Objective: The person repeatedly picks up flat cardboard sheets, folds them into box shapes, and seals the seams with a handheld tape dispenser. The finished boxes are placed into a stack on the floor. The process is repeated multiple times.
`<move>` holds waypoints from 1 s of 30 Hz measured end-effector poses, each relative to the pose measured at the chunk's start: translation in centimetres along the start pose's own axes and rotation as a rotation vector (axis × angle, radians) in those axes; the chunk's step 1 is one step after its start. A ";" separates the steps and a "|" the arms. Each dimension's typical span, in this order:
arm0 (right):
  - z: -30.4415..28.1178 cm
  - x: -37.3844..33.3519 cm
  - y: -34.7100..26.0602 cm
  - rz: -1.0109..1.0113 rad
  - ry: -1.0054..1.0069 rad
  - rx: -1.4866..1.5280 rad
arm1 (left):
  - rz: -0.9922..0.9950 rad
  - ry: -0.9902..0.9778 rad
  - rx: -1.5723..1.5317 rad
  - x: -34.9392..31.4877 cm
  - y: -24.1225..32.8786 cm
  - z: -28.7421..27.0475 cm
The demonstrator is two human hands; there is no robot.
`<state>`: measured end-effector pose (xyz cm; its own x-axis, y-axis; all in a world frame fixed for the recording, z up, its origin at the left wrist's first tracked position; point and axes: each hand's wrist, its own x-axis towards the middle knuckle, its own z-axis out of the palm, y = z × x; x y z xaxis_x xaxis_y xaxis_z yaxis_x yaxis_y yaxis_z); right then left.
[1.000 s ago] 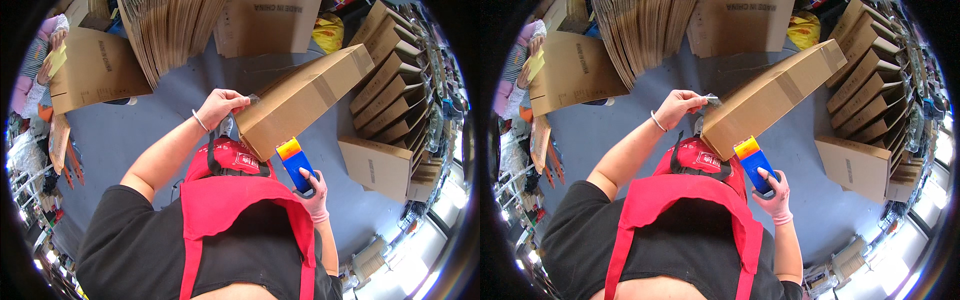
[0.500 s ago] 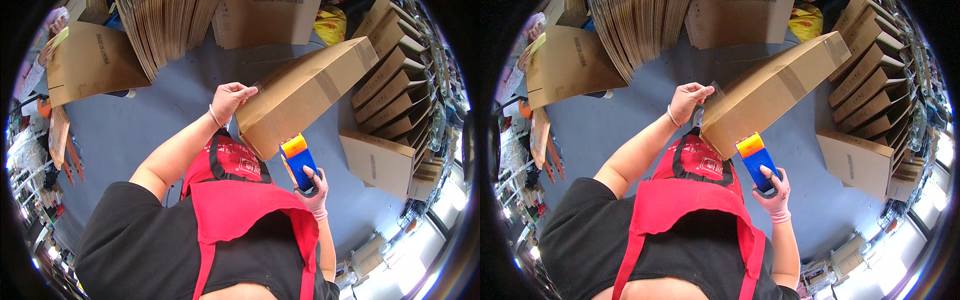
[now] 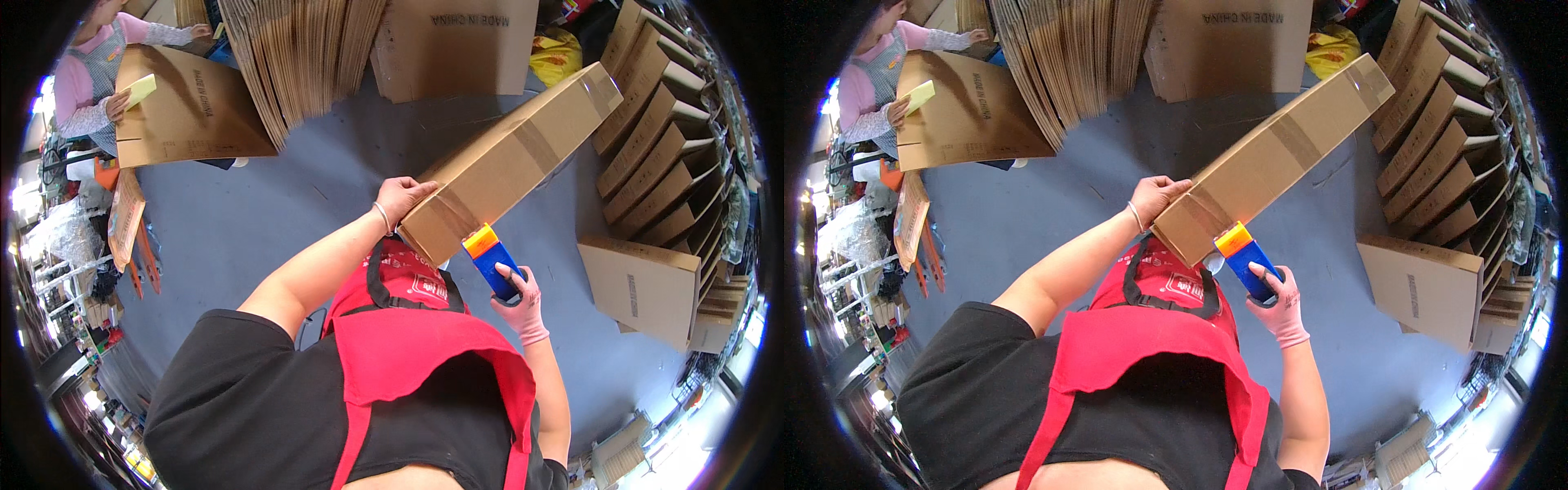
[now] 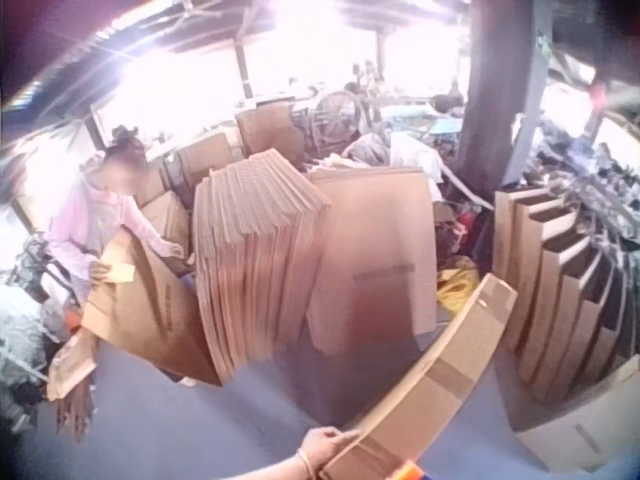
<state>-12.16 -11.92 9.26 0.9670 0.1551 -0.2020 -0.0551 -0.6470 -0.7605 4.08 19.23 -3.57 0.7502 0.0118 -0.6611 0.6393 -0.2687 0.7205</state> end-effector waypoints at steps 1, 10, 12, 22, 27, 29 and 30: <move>0.4 0.1 0.0 -0.005 0.002 -0.006 | -0.022 0.081 0.146 0.5 -0.4 0.3; 1.8 1.1 -0.3 0.024 0.031 -0.007 | -0.143 -0.300 0.464 5.3 0.4 0.8; 1.1 1.2 -0.2 -0.027 0.030 -0.024 | -0.105 -0.109 0.788 3.2 2.1 -0.7; 1.3 4.0 -0.8 -0.059 -0.015 0.053 | 0.564 0.278 0.963 -10.0 3.8 2.6; -0.6 2.0 -2.7 -0.160 -0.034 -0.024 | 0.599 0.347 0.918 -9.4 2.6 1.6; -1.6 -0.7 -1.9 -0.117 -0.052 -0.041 | 0.614 0.370 0.903 -9.6 2.0 2.1; -2.1 -2.4 -1.7 -0.082 -0.072 -0.054 | 0.612 0.368 0.887 -10.5 1.7 2.7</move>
<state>-13.92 -12.71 12.33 0.9474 0.2606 -0.1860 0.0384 -0.6693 -0.7420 -3.12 16.08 4.05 0.9927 -0.1129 -0.0422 -0.0866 -0.9115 0.4021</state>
